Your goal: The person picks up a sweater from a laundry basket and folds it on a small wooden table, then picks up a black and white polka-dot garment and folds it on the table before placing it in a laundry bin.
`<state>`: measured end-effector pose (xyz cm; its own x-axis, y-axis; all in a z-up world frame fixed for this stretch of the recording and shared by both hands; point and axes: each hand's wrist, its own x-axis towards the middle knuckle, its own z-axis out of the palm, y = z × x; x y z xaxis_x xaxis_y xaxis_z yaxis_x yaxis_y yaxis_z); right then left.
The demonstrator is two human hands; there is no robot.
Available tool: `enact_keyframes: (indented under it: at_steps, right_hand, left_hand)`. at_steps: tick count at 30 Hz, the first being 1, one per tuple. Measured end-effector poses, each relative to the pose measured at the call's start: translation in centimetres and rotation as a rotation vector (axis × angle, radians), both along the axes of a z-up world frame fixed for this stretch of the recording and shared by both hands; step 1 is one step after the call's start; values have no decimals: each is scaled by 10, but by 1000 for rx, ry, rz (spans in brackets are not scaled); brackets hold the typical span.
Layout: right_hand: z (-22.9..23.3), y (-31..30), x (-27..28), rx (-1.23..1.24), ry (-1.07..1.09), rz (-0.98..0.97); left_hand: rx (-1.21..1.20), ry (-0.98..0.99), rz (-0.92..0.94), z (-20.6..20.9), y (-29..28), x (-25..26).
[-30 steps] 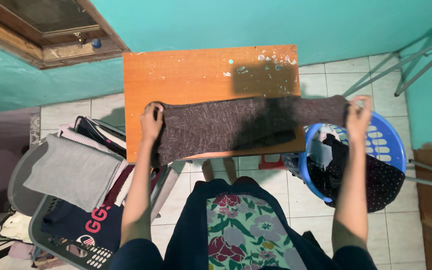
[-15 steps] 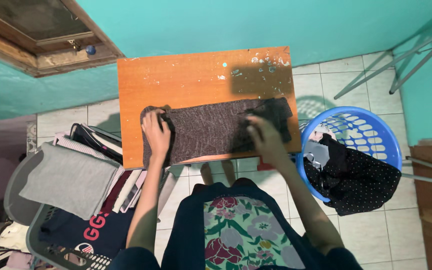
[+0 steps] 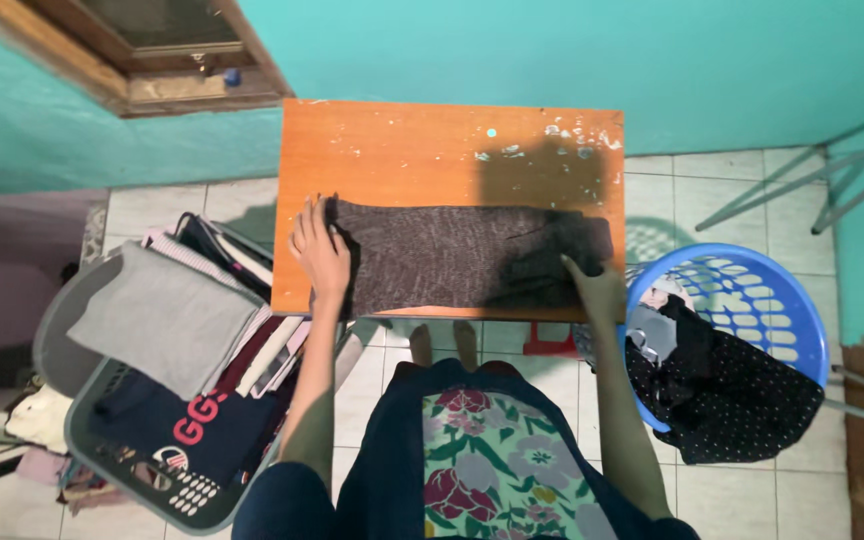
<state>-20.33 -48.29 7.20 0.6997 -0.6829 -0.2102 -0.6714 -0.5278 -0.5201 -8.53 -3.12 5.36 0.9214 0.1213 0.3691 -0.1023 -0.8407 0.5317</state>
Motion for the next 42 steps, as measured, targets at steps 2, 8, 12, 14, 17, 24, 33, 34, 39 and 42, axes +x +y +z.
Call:
enact_keyframes:
  at_steps: [2, 8, 12, 14, 17, 24, 33, 34, 39, 42]
  right_hand:
    - [-26, -26, 3, 85, 44, 78]
    - [-41, -52, 38, 826, -680, 221]
    - [67, 17, 57, 256, -770, 451]
    - [110, 83, 61, 400, -749, 483]
    - [134, 188, 38, 514, -654, 738]
    - [82, 201, 47, 2, -673, 926]
    - [33, 204, 51, -316, -452, 1044]
    - [31, 202, 48, -313, -449, 1051]
    - [17, 191, 59, -98, -590, 964]
    - [7, 191, 71, -91, -638, 842]
  left_hand:
    - [-117, 1, 110, -17, 0, -10]
    - [-1135, 117, 20, -59, 6, -38]
    - [-1244, 516, -255, -4, -12, -50]
    - [-1425, 735, -444, 28, -17, -56]
    - [-1849, 869, -641, 52, -16, -53]
    - [-1346, 643, -147, -6, -7, -56]
    - [-830, 385, 82, -57, 1, -60]
    - [-700, 464, 248, -54, 0, -65]
    - [-252, -94, 258, -16, -14, -43]
    - [-133, -115, 203, -27, -10, 3]
